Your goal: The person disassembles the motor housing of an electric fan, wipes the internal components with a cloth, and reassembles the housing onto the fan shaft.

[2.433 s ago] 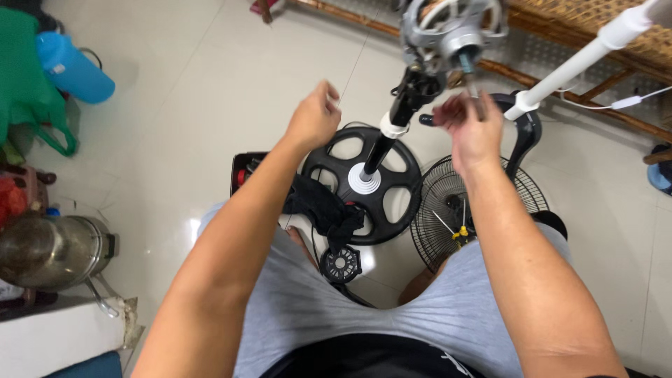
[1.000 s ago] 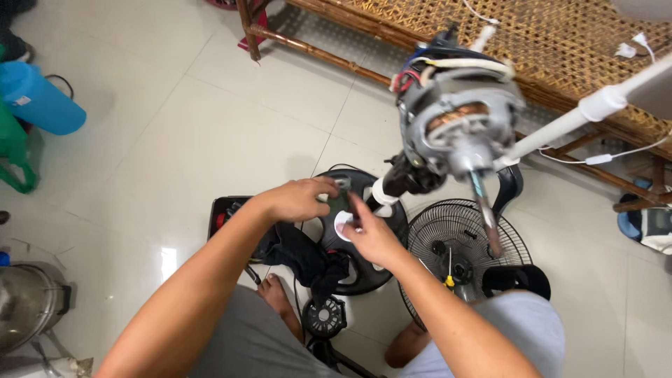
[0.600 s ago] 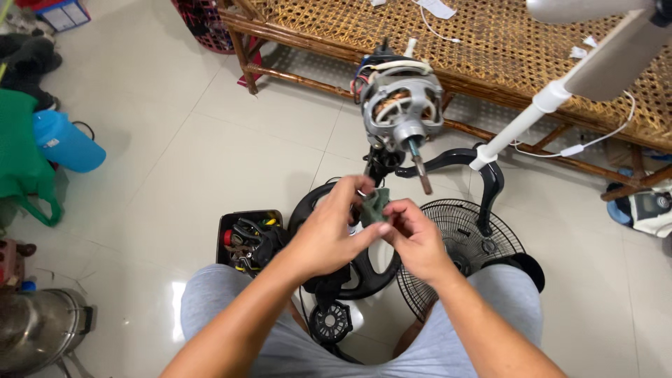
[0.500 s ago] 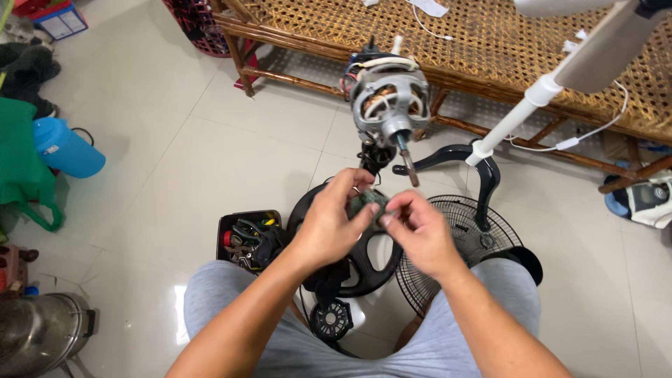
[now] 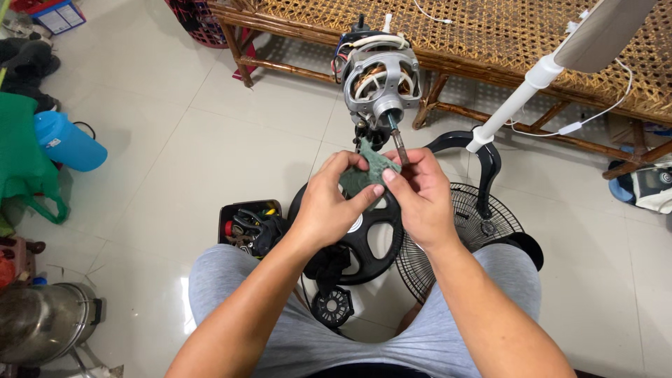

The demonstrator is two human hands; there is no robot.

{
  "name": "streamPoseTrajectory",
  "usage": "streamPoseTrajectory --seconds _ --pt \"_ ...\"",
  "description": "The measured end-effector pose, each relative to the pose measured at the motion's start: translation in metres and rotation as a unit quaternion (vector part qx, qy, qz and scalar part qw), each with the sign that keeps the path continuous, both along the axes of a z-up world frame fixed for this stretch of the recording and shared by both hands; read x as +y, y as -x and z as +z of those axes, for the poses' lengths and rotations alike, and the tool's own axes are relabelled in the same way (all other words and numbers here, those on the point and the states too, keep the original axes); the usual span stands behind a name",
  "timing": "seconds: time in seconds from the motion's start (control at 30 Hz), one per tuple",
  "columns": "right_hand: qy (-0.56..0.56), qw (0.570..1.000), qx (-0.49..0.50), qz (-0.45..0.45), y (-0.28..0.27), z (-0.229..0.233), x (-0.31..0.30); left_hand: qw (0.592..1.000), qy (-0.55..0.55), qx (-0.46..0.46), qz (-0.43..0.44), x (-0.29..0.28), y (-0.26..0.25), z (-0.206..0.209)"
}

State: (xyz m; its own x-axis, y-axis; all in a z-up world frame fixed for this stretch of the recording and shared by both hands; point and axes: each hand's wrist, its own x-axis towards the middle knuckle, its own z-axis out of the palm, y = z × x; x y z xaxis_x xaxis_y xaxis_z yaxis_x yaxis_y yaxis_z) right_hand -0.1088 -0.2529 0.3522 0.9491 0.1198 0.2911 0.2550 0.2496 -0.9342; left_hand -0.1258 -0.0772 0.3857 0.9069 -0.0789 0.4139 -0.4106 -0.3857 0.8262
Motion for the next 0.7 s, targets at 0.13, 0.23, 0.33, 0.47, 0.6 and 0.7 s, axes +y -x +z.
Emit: streamPoseTrajectory --seconds 0.13,0.23,0.33,0.47,0.6,0.7 --pt "-0.129 0.99 0.054 0.024 -0.008 0.007 0.008 0.985 0.13 0.11 -0.029 0.004 0.001 -0.001" --pt "-0.186 0.971 0.144 0.037 -0.01 0.011 0.005 0.943 0.283 0.122 -0.123 0.004 0.001 -0.004" --pt "-0.179 0.974 0.137 0.009 -0.008 0.01 0.008 0.942 0.282 0.136 -0.12 0.002 -0.001 -0.006" --pt "-0.112 0.982 0.153 -0.001 0.001 0.006 0.01 0.978 0.185 0.059 -0.068 -0.008 -0.004 -0.009" --pt "-0.069 0.993 0.099 -0.005 0.003 0.0 0.01 0.999 0.025 0.033 -0.01 -0.012 -0.002 -0.011" --pt "-0.075 0.993 0.078 -0.042 -0.002 -0.004 0.005 0.999 0.003 -0.025 -0.045 -0.011 0.0 -0.015"
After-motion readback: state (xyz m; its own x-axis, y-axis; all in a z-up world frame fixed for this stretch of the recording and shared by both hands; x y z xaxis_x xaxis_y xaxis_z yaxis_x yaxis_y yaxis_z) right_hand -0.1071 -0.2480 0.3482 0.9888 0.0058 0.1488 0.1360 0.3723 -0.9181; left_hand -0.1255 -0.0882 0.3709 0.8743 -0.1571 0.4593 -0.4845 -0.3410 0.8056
